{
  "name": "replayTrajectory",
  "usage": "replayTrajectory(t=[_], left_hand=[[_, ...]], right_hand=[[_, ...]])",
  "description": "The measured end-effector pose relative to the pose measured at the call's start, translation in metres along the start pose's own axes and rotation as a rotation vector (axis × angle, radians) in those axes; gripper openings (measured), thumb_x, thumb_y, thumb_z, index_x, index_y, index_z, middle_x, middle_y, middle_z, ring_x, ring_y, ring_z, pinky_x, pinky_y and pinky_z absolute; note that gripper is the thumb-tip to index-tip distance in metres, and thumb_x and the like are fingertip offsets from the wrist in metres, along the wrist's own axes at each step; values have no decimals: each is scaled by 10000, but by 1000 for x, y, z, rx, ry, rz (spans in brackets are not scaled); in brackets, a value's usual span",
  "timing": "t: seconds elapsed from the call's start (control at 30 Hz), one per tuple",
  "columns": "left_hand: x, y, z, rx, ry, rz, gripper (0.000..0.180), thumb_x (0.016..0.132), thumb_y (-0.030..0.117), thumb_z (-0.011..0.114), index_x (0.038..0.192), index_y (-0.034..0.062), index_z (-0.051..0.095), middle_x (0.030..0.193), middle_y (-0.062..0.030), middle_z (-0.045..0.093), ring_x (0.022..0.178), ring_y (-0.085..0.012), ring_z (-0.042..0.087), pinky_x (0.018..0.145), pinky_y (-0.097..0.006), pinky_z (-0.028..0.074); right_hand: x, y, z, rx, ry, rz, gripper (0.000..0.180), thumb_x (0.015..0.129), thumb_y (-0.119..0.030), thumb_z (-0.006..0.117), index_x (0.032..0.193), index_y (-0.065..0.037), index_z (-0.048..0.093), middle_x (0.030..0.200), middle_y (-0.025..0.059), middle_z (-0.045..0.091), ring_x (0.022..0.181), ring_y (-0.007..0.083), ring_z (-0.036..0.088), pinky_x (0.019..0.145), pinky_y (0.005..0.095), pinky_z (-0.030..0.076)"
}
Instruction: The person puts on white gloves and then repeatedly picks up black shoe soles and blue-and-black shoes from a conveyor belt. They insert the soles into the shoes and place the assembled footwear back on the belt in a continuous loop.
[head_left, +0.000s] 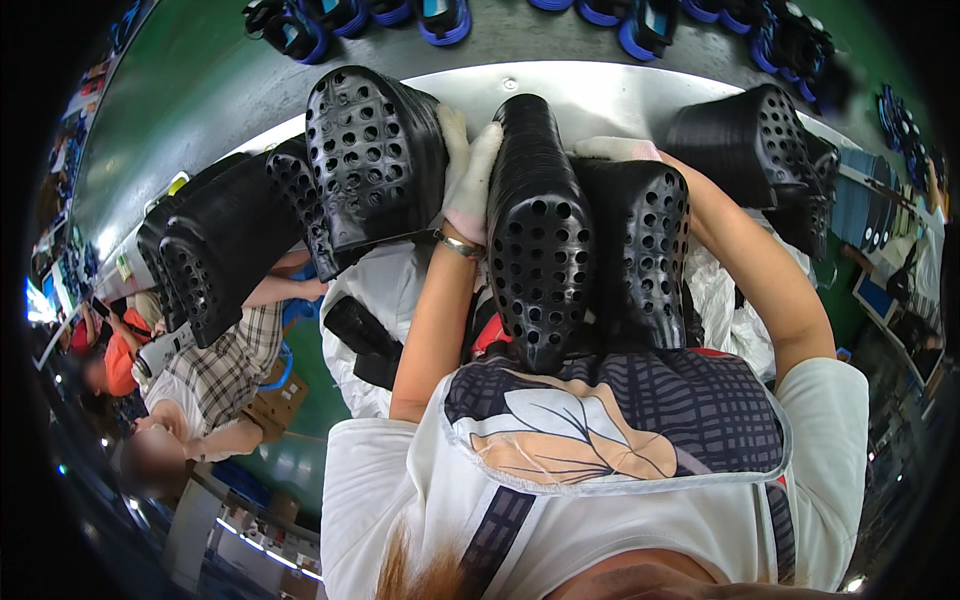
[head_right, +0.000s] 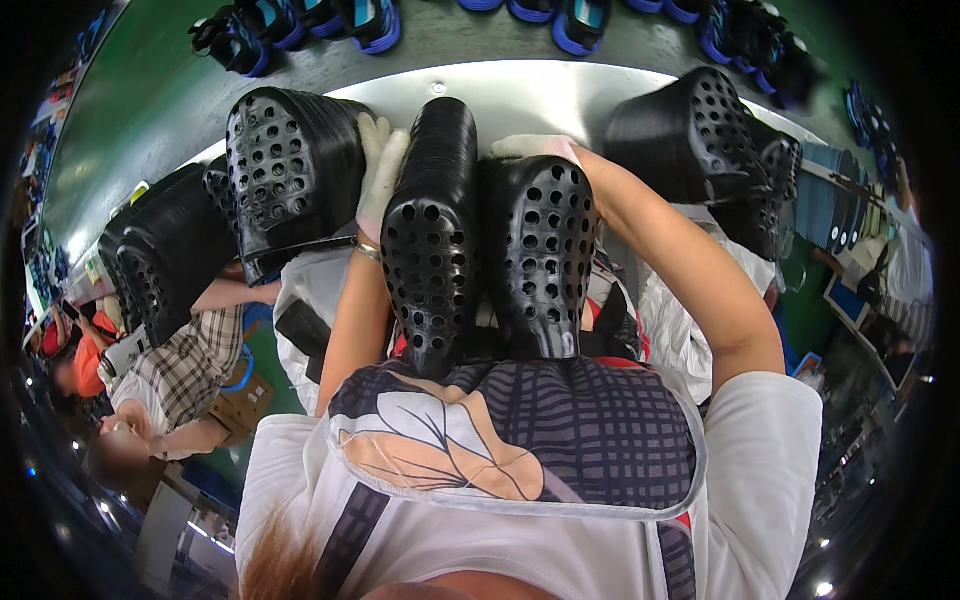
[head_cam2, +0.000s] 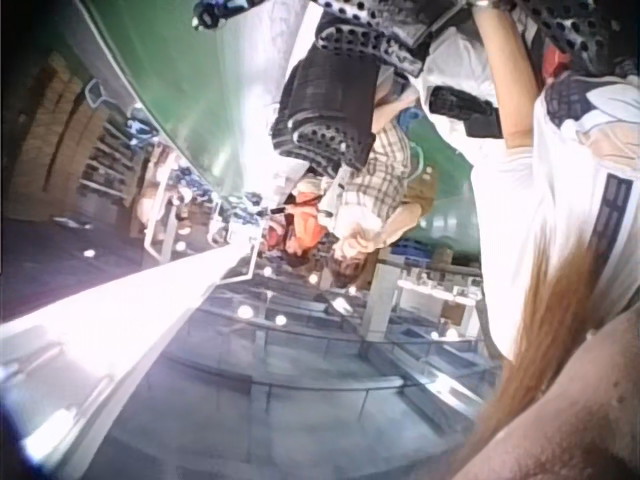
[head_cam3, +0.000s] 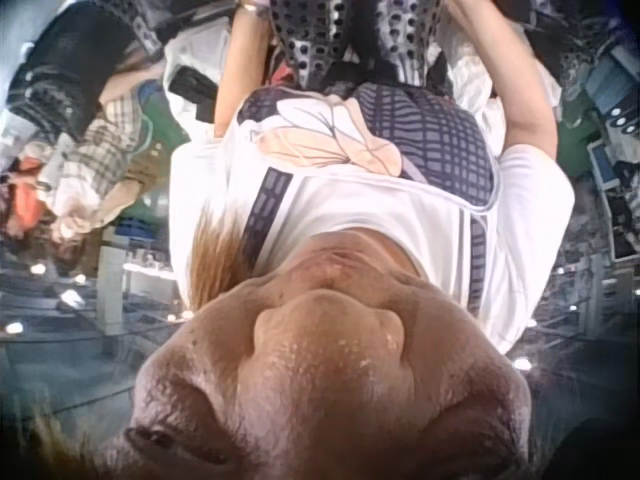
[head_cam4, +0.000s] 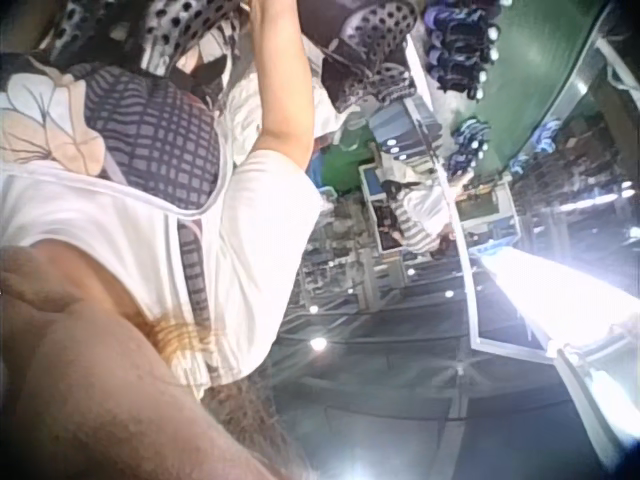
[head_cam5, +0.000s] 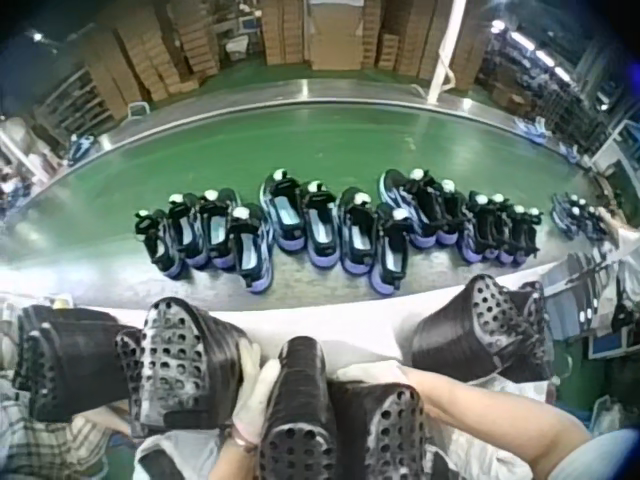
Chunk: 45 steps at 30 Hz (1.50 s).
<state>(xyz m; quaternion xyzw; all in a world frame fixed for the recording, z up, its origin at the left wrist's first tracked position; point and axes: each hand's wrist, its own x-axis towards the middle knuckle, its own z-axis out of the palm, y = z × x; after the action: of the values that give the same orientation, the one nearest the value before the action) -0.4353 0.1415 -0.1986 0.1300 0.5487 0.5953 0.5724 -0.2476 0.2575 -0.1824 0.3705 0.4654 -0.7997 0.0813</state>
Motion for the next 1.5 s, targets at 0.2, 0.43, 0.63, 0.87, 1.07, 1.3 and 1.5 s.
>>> replayTrajectory(t=[0.2, 0.43, 0.63, 0.87, 1.07, 1.3, 1.5], left_hand=[[2, 18, -39, 360, 187, -7, 948, 909, 422, 515, 1480, -3, -111, 1533, -307, 79, 1416, -332, 201, 1132, -323, 214], [33, -39, -66, -375, 255, -120, 518, 1002, 267, 389, 1443, 43, 237, 1113, -126, 586, 953, -226, 618, 828, -366, 540], [63, -64, -58, -589, 42, -357, 490, 976, 359, 390, 1313, 21, 280, 1210, -137, 503, 1025, -210, 583, 858, -342, 522], [55, 9, 5, -571, 87, -550, 456, 954, 437, 426, 1108, 66, 641, 1041, -60, 682, 900, -189, 642, 840, -333, 507], [46, -35, -30, -340, -235, -279, 650, 944, 505, 424, 1420, 67, 359, 1380, -77, 487, 1261, -211, 443, 1082, -405, 296], [30, 4, -6, -389, -381, -387, 665, 894, 514, 466, 1419, 116, 379, 1364, -66, 504, 1253, -227, 453, 1113, -425, 258], [29, -21, 20, -574, -214, -351, 582, 989, 458, 256, 1327, 55, 506, 1257, -102, 591, 1097, -191, 602, 942, -341, 501]], right_hand=[[46, 18, -6, 220, 59, 30, 268, 914, -77, 546, 1162, -29, 634, 1007, 57, 678, 838, 134, 627, 749, 285, 522], [79, 17, -14, 485, 260, 310, 178, 910, -186, 591, 940, -41, 690, 814, 45, 680, 615, 148, 619, 546, 277, 515], [47, -4, -15, 730, 388, 196, 255, 963, -240, 490, 839, -93, 657, 725, 8, 646, 562, 130, 599, 511, 266, 505], [22, -30, -30, 675, 545, 200, 268, 921, -307, 568, 875, -51, 632, 752, 37, 645, 606, 172, 603, 553, 323, 504], [27, -11, -84, 634, 329, -7, 406, 972, -329, 484, 1151, 18, 593, 1012, 105, 675, 858, 187, 663, 781, 315, 540], [-51, -90, 0, 218, 512, -345, 707, 969, -497, 332, 1392, 67, 378, 1432, 189, 423, 1345, 283, 371, 1124, 355, 252], [-60, -96, 13, 14, 479, -361, 498, 1009, -289, 333, 1351, 55, 441, 1373, 140, 478, 1283, 218, 418, 1105, 326, 264]])
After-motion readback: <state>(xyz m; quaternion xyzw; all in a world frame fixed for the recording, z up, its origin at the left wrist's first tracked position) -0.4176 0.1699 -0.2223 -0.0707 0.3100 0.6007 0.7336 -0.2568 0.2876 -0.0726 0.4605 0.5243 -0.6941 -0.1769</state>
